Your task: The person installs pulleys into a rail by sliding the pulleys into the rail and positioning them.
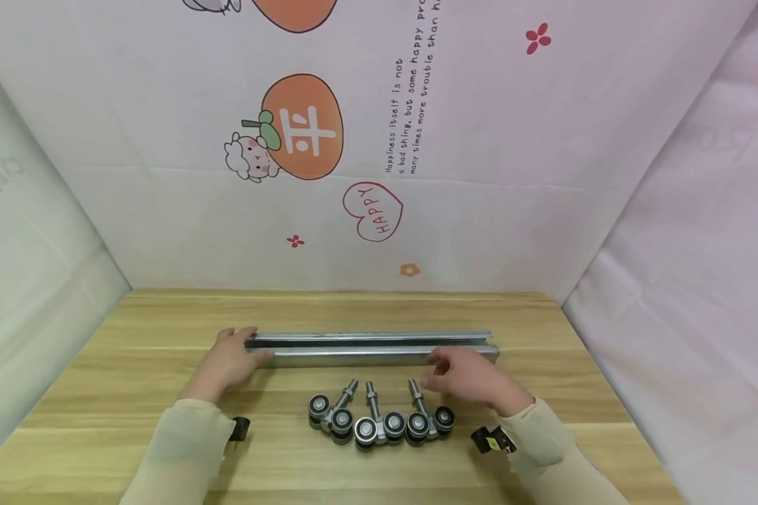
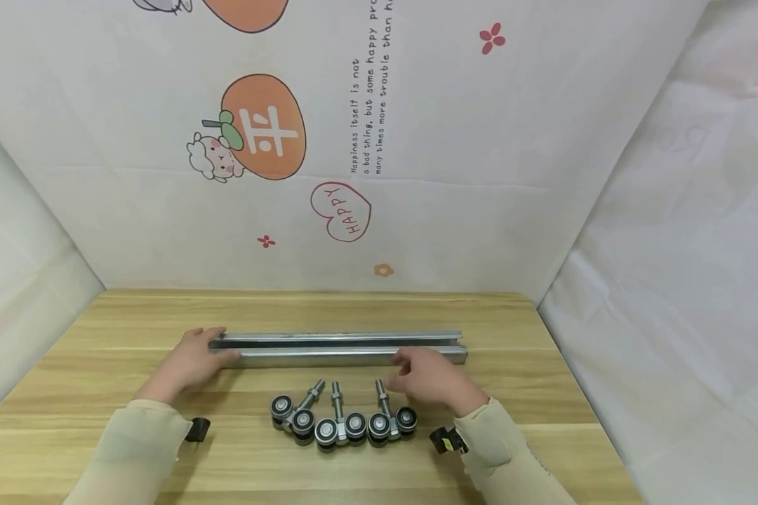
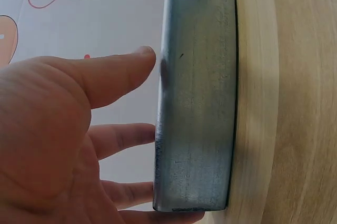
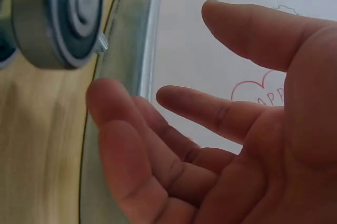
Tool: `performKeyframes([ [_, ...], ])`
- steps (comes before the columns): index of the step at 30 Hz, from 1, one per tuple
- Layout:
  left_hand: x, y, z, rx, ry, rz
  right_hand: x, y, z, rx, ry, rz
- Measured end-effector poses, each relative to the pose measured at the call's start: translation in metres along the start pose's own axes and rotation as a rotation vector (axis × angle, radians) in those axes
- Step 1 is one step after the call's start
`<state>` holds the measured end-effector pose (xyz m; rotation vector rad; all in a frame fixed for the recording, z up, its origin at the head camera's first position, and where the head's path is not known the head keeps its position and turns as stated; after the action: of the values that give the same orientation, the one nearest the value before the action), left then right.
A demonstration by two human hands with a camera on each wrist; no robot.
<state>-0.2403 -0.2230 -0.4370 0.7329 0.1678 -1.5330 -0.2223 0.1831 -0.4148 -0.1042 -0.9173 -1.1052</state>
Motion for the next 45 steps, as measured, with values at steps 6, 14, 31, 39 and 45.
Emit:
performKeyframes([
  [6,0.003,-0.001,-0.001,0.005,0.000,0.001,-0.005,-0.003,-0.010,0.047,-0.007,0.003],
  [14,0.006,-0.003,-0.001,-0.008,-0.018,-0.010,-0.007,-0.007,-0.017,0.053,0.062,0.012],
  [31,0.006,-0.004,0.002,0.019,0.033,-0.006,-0.010,-0.017,-0.028,0.095,0.090,0.045],
  [39,0.007,-0.007,0.003,0.015,0.032,0.004,-0.010,-0.022,-0.030,0.091,0.090,0.059],
  [45,0.006,-0.009,0.003,0.011,0.021,0.017,-0.011,-0.024,-0.031,0.101,0.096,0.074],
])
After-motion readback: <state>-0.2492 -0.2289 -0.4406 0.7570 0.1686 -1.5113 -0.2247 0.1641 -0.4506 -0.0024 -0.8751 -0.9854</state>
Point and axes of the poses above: each hand's wrist, its own y-axis away from the middle knuckle, its own z-axis out of the back of the hand, x = y × z, the point moved 3 cm from there along -y, towards the middle knuckle, and after that the axes turned 12 degrees about x, right-handed, at the moved point
